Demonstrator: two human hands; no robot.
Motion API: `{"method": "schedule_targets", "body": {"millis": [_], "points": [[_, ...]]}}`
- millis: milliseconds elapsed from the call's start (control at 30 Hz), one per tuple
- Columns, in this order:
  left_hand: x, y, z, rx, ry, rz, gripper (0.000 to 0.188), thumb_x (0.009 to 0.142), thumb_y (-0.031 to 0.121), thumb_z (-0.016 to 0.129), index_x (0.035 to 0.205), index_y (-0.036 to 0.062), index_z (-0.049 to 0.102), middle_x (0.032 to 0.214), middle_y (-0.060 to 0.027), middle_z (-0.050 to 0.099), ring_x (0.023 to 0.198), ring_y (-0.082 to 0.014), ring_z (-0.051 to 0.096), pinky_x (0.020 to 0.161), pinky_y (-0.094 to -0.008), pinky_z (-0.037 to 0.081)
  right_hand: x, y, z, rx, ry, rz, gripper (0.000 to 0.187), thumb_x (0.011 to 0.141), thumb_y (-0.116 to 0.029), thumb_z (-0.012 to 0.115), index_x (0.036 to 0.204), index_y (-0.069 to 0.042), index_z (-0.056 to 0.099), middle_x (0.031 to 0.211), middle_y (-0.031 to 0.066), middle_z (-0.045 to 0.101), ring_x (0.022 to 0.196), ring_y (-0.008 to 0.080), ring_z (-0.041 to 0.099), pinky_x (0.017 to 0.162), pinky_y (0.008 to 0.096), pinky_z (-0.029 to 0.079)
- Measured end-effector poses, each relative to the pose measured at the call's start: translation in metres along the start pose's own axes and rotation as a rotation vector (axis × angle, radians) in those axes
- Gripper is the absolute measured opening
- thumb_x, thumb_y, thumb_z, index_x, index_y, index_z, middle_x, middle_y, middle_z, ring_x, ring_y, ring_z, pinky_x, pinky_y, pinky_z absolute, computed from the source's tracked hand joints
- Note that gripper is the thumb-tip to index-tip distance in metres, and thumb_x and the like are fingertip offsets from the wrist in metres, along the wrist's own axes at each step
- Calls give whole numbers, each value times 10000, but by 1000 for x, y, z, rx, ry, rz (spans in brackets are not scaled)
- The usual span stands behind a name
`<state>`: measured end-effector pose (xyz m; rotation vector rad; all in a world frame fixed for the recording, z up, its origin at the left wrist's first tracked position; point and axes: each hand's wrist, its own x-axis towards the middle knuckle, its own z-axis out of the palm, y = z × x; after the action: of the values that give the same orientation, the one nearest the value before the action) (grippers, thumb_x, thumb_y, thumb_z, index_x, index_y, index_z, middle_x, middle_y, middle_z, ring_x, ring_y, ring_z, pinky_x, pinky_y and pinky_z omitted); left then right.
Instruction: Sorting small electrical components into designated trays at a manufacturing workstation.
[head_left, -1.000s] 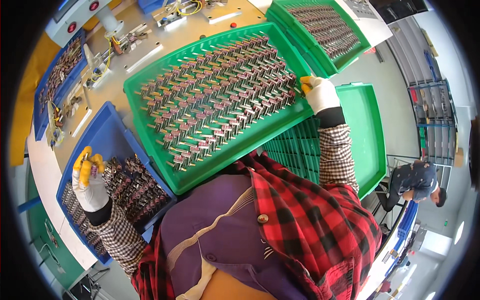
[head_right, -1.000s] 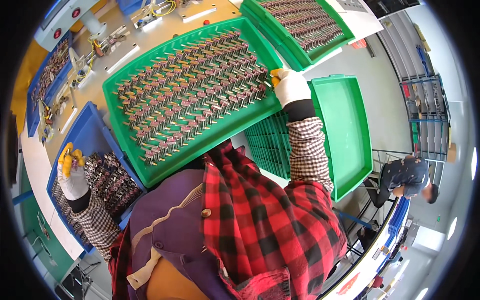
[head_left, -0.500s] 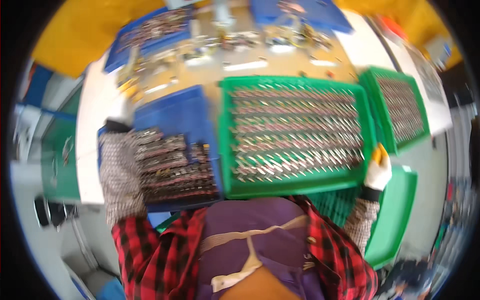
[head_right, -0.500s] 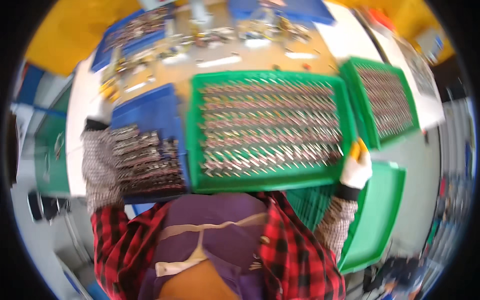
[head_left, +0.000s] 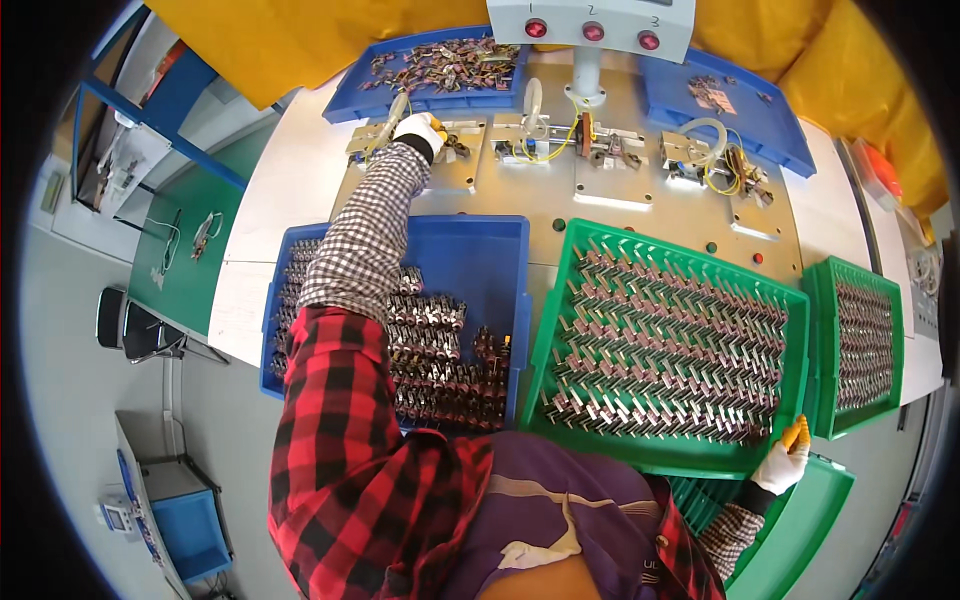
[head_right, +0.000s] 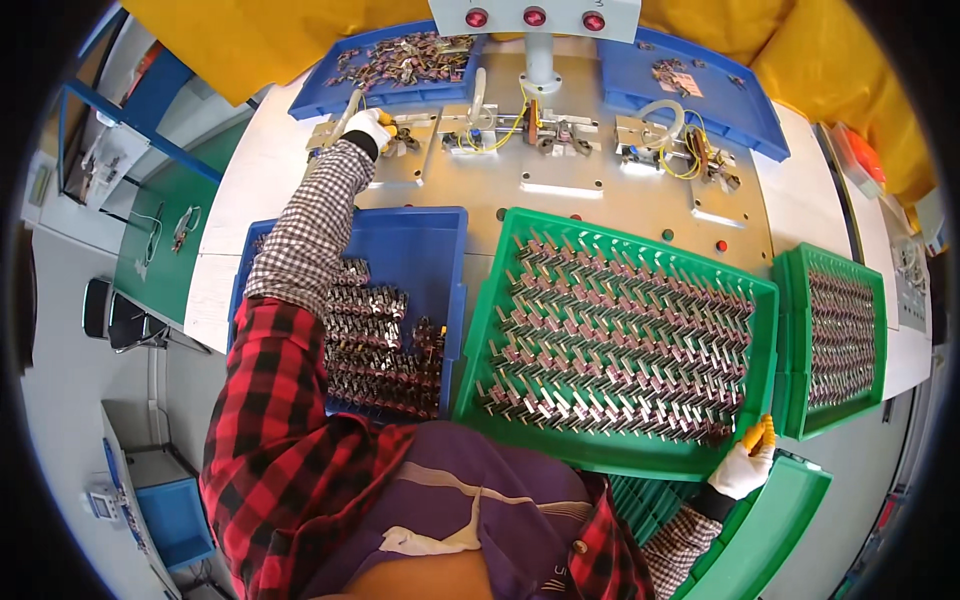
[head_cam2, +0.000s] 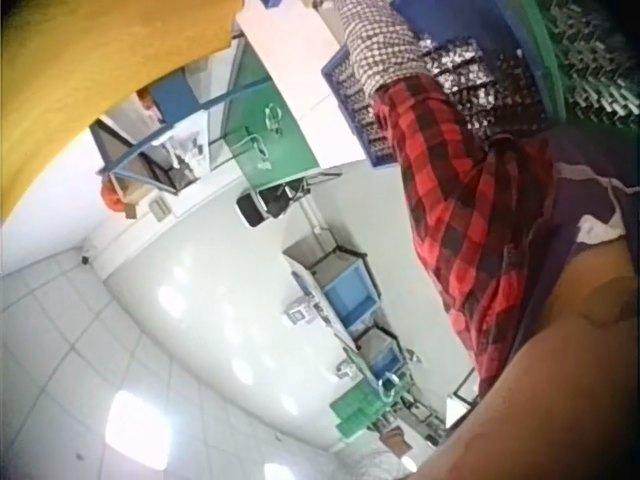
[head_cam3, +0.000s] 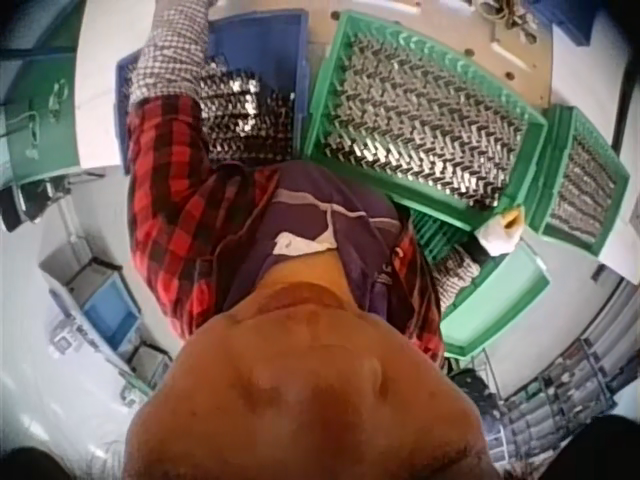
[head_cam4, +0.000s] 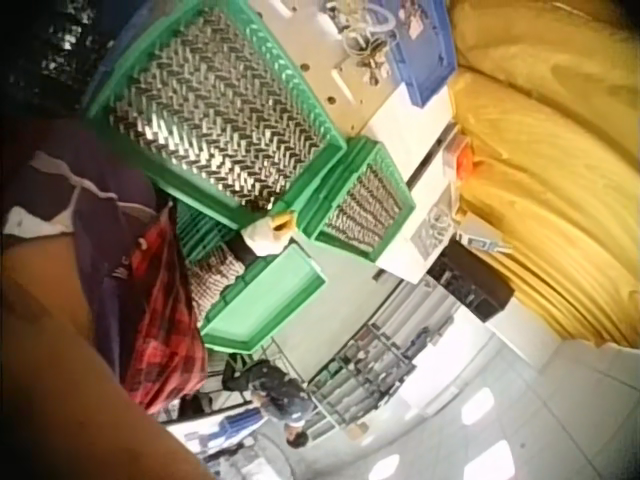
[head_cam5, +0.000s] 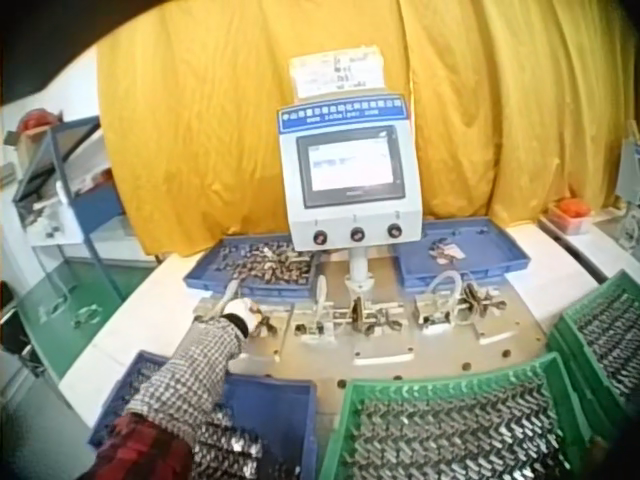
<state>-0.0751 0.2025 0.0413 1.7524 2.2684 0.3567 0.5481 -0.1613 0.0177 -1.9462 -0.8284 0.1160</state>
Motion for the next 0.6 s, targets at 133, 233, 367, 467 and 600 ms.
{"method": "schedule_targets", "body": {"millis": [133,233,367,467,600], "points": [[3,11,1,128,-4,-9,241,730,160,621,920,16,590,911,-123,624,776,-243,603,688,-315,491,3,10,0,23,6,-9,245,833,27,495,1072,24,547,1028,76,610,881,131,577,759,178,433],[6,21,0,250,-9,-24,262,741,229,615,906,26,607,922,-122,627,824,-258,596,734,-326,481,3,10,1,35,1,1,244,832,24,497,1071,21,548,1030,72,610,872,128,577,752,177,435],[-6,27,-13,372,-17,-55,297,752,298,609,893,36,623,932,-121,630,872,-273,589,779,-338,472,3,2,1,55,-11,41,248,828,24,500,1071,16,549,1037,64,609,844,120,578,735,176,439],[-35,18,-35,288,-6,-65,372,782,382,550,872,28,623,907,-132,630,863,-288,584,775,-342,470,0,-6,1,67,1,84,243,831,6,505,1069,7,554,1028,54,612,805,113,575,695,176,443],[-75,-8,-36,323,-62,-50,416,809,419,500,857,25,628,889,-137,631,824,-305,579,762,-349,467,-2,-2,1,112,29,69,236,839,-24,510,1068,-7,562,1005,44,617,771,107,567,657,175,441]]}}
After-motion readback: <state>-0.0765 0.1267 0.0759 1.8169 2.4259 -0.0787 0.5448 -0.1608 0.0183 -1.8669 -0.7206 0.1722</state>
